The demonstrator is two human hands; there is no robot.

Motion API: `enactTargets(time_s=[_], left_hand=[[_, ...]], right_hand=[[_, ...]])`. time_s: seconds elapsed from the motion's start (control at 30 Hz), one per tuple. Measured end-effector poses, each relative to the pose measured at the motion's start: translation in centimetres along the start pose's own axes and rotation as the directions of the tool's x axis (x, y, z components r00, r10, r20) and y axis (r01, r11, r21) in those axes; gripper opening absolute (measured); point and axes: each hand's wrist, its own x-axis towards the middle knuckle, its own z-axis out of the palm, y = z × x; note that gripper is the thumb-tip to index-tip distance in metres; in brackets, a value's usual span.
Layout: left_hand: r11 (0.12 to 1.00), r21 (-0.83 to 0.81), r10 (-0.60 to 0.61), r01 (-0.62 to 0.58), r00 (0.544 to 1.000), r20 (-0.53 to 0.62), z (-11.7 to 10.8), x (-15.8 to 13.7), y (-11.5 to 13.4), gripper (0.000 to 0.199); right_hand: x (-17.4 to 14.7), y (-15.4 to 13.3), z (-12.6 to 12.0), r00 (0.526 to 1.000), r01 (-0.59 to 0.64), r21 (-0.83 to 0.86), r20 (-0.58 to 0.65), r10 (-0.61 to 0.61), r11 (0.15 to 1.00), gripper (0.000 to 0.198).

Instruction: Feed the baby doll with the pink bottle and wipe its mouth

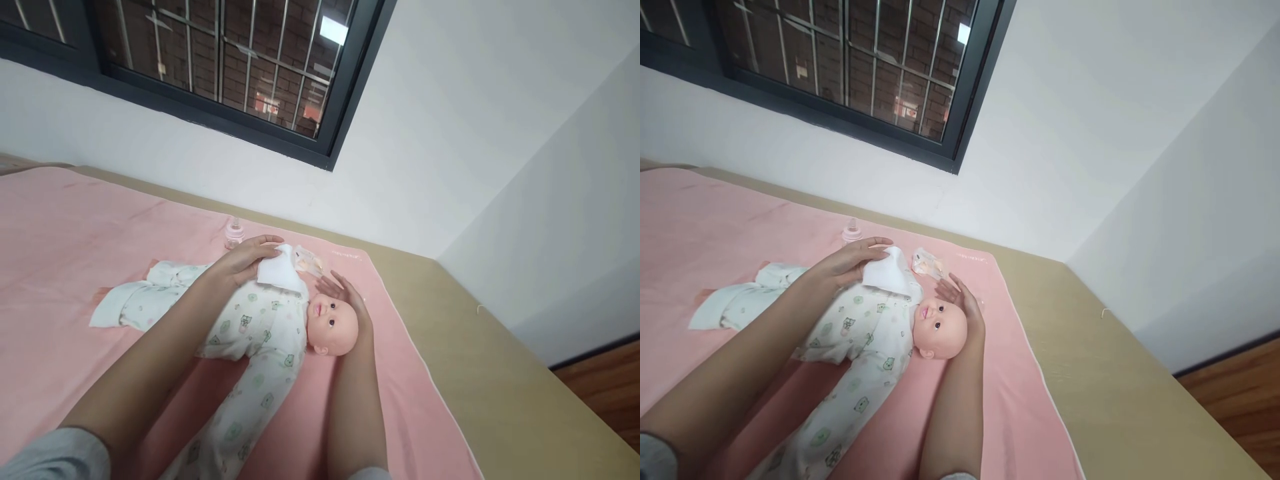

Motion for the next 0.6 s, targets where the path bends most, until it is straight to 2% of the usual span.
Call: enactTargets(time_s=[0.07, 0.17, 0.23, 0.3, 0.4, 0.47, 0.6], left_hand=[[0.998, -0.027, -0.047, 0.049, 0.996, 0.075, 0.1, -0.3, 0.5, 0.036], [0.998, -0.008, -0.067, 0.069, 0.978, 0.198, 0.5, -1.0, 1.3, 0.036], [0.998, 0.029, -0.057, 0.051, 0.959, 0.276, 0.8, -1.6, 1.9, 0.034], [0.998, 0.065, -0.041, 0.020, 0.939, 0.341, 1.2, -2.3, 2.6, 0.029], [0.989, 0.134, 0.002, -0.059, 0.922, 0.387, 1.3, -3.5, 3.6, 0.024], [0.968, 0.209, 0.050, -0.139, 0.922, 0.384, 1.0, -4.2, 4.3, 0.023], [0.909, 0.340, 0.141, -0.241, 0.946, 0.293, -0.4, -5.6, 6.0, 0.026]], right_hand=[[0.1, -1.3, -0.7, 0.999, 0.029, 0.019, -0.016, -0.029, 0.999, 0.046], [-0.8, -4.0, -0.8, 0.964, 0.259, 0.013, -0.057, -0.258, 0.966, 0.047], [-2.0, -5.7, 0.1, 0.933, 0.361, -0.042, 0.011, -0.361, 0.932, 0.049], [-3.4, -7.0, 2.0, 0.909, 0.412, -0.139, 0.140, -0.394, 0.901, 0.049], [-4.9, -7.8, 5.7, 0.867, 0.463, -0.339, 0.366, -0.338, 0.819, 0.041], [-5.2, -7.6, 8.1, 0.824, 0.480, -0.365, 0.499, -0.268, 0.798, 0.042], [-5.2, -6.7, 11.3, 0.797, 0.427, -0.362, 0.583, -0.156, 0.829, 0.045]])
